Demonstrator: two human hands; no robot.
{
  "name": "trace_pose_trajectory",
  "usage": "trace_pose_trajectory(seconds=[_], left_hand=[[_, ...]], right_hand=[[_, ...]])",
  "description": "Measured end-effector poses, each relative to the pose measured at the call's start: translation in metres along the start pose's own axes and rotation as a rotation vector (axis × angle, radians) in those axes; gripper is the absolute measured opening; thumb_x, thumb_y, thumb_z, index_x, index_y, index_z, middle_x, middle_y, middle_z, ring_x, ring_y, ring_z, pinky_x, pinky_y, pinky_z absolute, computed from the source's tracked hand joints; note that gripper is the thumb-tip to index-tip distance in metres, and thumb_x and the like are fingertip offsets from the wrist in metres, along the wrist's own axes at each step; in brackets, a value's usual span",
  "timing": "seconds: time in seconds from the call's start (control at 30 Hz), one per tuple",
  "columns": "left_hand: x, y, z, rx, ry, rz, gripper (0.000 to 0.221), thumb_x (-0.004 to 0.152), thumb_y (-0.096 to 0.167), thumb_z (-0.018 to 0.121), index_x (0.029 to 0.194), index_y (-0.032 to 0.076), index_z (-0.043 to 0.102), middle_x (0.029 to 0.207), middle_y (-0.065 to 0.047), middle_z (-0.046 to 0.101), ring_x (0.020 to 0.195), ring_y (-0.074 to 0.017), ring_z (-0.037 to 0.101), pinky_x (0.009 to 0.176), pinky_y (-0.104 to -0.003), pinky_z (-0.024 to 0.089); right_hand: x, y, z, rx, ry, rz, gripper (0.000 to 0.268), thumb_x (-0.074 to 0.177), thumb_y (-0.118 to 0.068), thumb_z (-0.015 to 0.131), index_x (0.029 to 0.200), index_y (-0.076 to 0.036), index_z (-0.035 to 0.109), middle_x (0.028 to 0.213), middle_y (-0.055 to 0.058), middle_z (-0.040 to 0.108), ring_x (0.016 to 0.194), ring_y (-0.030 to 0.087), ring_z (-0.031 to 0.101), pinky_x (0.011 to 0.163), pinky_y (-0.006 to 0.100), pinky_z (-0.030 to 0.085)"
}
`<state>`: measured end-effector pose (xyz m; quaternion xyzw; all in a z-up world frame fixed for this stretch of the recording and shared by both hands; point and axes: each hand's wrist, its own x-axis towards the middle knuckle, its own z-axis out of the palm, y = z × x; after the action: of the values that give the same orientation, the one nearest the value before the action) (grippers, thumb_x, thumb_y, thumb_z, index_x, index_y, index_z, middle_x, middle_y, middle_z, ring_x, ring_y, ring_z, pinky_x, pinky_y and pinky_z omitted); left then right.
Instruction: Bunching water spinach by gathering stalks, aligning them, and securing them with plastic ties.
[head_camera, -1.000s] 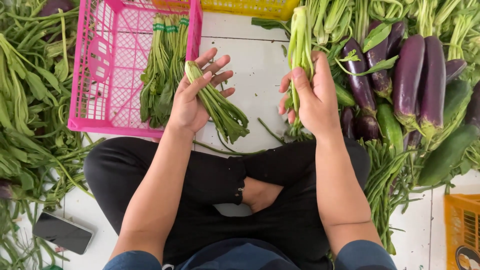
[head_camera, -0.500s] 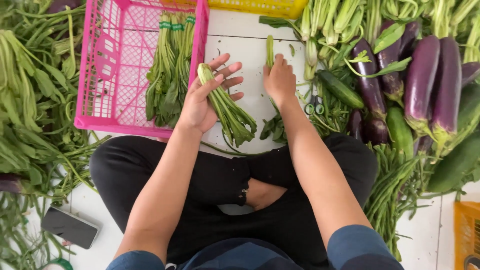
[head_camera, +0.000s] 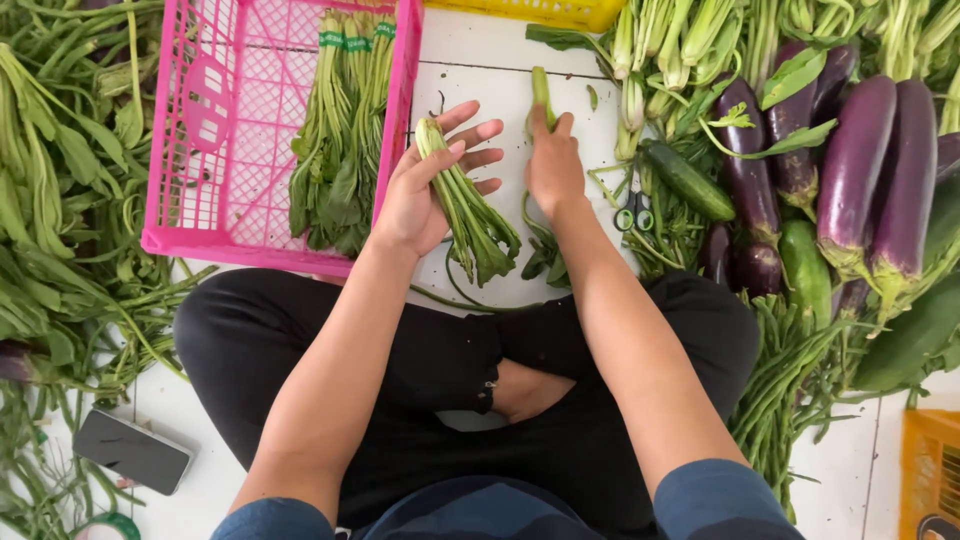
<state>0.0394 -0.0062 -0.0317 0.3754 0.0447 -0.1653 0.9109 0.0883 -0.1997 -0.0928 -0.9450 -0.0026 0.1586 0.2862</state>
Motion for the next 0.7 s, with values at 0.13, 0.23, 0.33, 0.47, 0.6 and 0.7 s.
trace_pose_trajectory(seconds=[0.13,0.23,0.33,0.47,0.6,0.7], left_hand=[[-0.003,0.005,0.007,-0.039,0.038,-0.018,0.047,0.101,0.005,0.051,0.148,0.003,0.048,0.132,-0.017,0.066,0.114,-0.0289,0.065,0.088,-0.044,0.058],[-0.001,0.004,0.005,-0.068,0.01,-0.004,0.048,0.101,0.004,0.05,0.149,0.003,0.047,0.134,-0.018,0.065,0.115,-0.0298,0.065,0.091,-0.044,0.057],[0.002,0.003,0.004,-0.106,-0.025,0.007,0.05,0.101,0.003,0.05,0.151,0.002,0.045,0.137,-0.019,0.063,0.118,-0.0316,0.064,0.1,-0.046,0.055],[0.01,-0.002,-0.002,-0.141,-0.09,0.051,0.046,0.105,0.005,0.05,0.151,0.002,0.044,0.14,-0.019,0.062,0.127,-0.032,0.06,0.108,-0.047,0.051],[0.017,-0.008,-0.012,-0.108,-0.052,0.105,0.044,0.109,0.013,0.05,0.151,0.004,0.044,0.149,-0.018,0.057,0.142,-0.0307,0.05,0.12,-0.046,0.04],[0.025,-0.015,-0.024,-0.047,-0.004,0.122,0.04,0.111,0.019,0.047,0.15,0.01,0.047,0.153,-0.015,0.053,0.147,-0.0305,0.043,0.121,-0.047,0.034]], right_hand=[[0.019,0.026,0.015,-0.033,0.163,0.097,0.063,0.097,0.003,0.034,0.159,-0.007,0.027,0.138,0.028,0.038,0.106,0.042,0.057,0.093,0.053,0.05],[0.028,0.047,0.024,-0.116,0.226,0.011,0.076,0.082,0.013,0.049,0.156,-0.001,0.034,0.129,0.028,0.042,0.087,0.042,0.062,0.081,0.05,0.052],[0.028,0.043,0.024,-0.176,0.181,0.088,0.079,0.084,0.006,0.051,0.159,-0.008,0.029,0.135,0.025,0.039,0.102,0.043,0.055,0.085,0.051,0.053],[0.031,0.042,0.022,-0.348,0.238,0.076,0.087,0.084,-0.017,0.067,0.16,-0.012,0.026,0.142,0.025,0.041,0.116,0.044,0.048,0.096,0.057,0.037],[0.009,0.006,-0.006,-0.148,0.461,-0.229,0.074,0.093,-0.018,0.068,0.157,-0.008,0.032,0.148,0.026,0.044,0.13,0.041,0.052,0.105,0.053,0.038],[-0.038,-0.043,-0.04,0.139,0.459,-0.534,0.057,0.105,-0.013,0.059,0.155,-0.008,0.03,0.148,0.024,0.042,0.127,0.041,0.06,0.101,0.045,0.055]])
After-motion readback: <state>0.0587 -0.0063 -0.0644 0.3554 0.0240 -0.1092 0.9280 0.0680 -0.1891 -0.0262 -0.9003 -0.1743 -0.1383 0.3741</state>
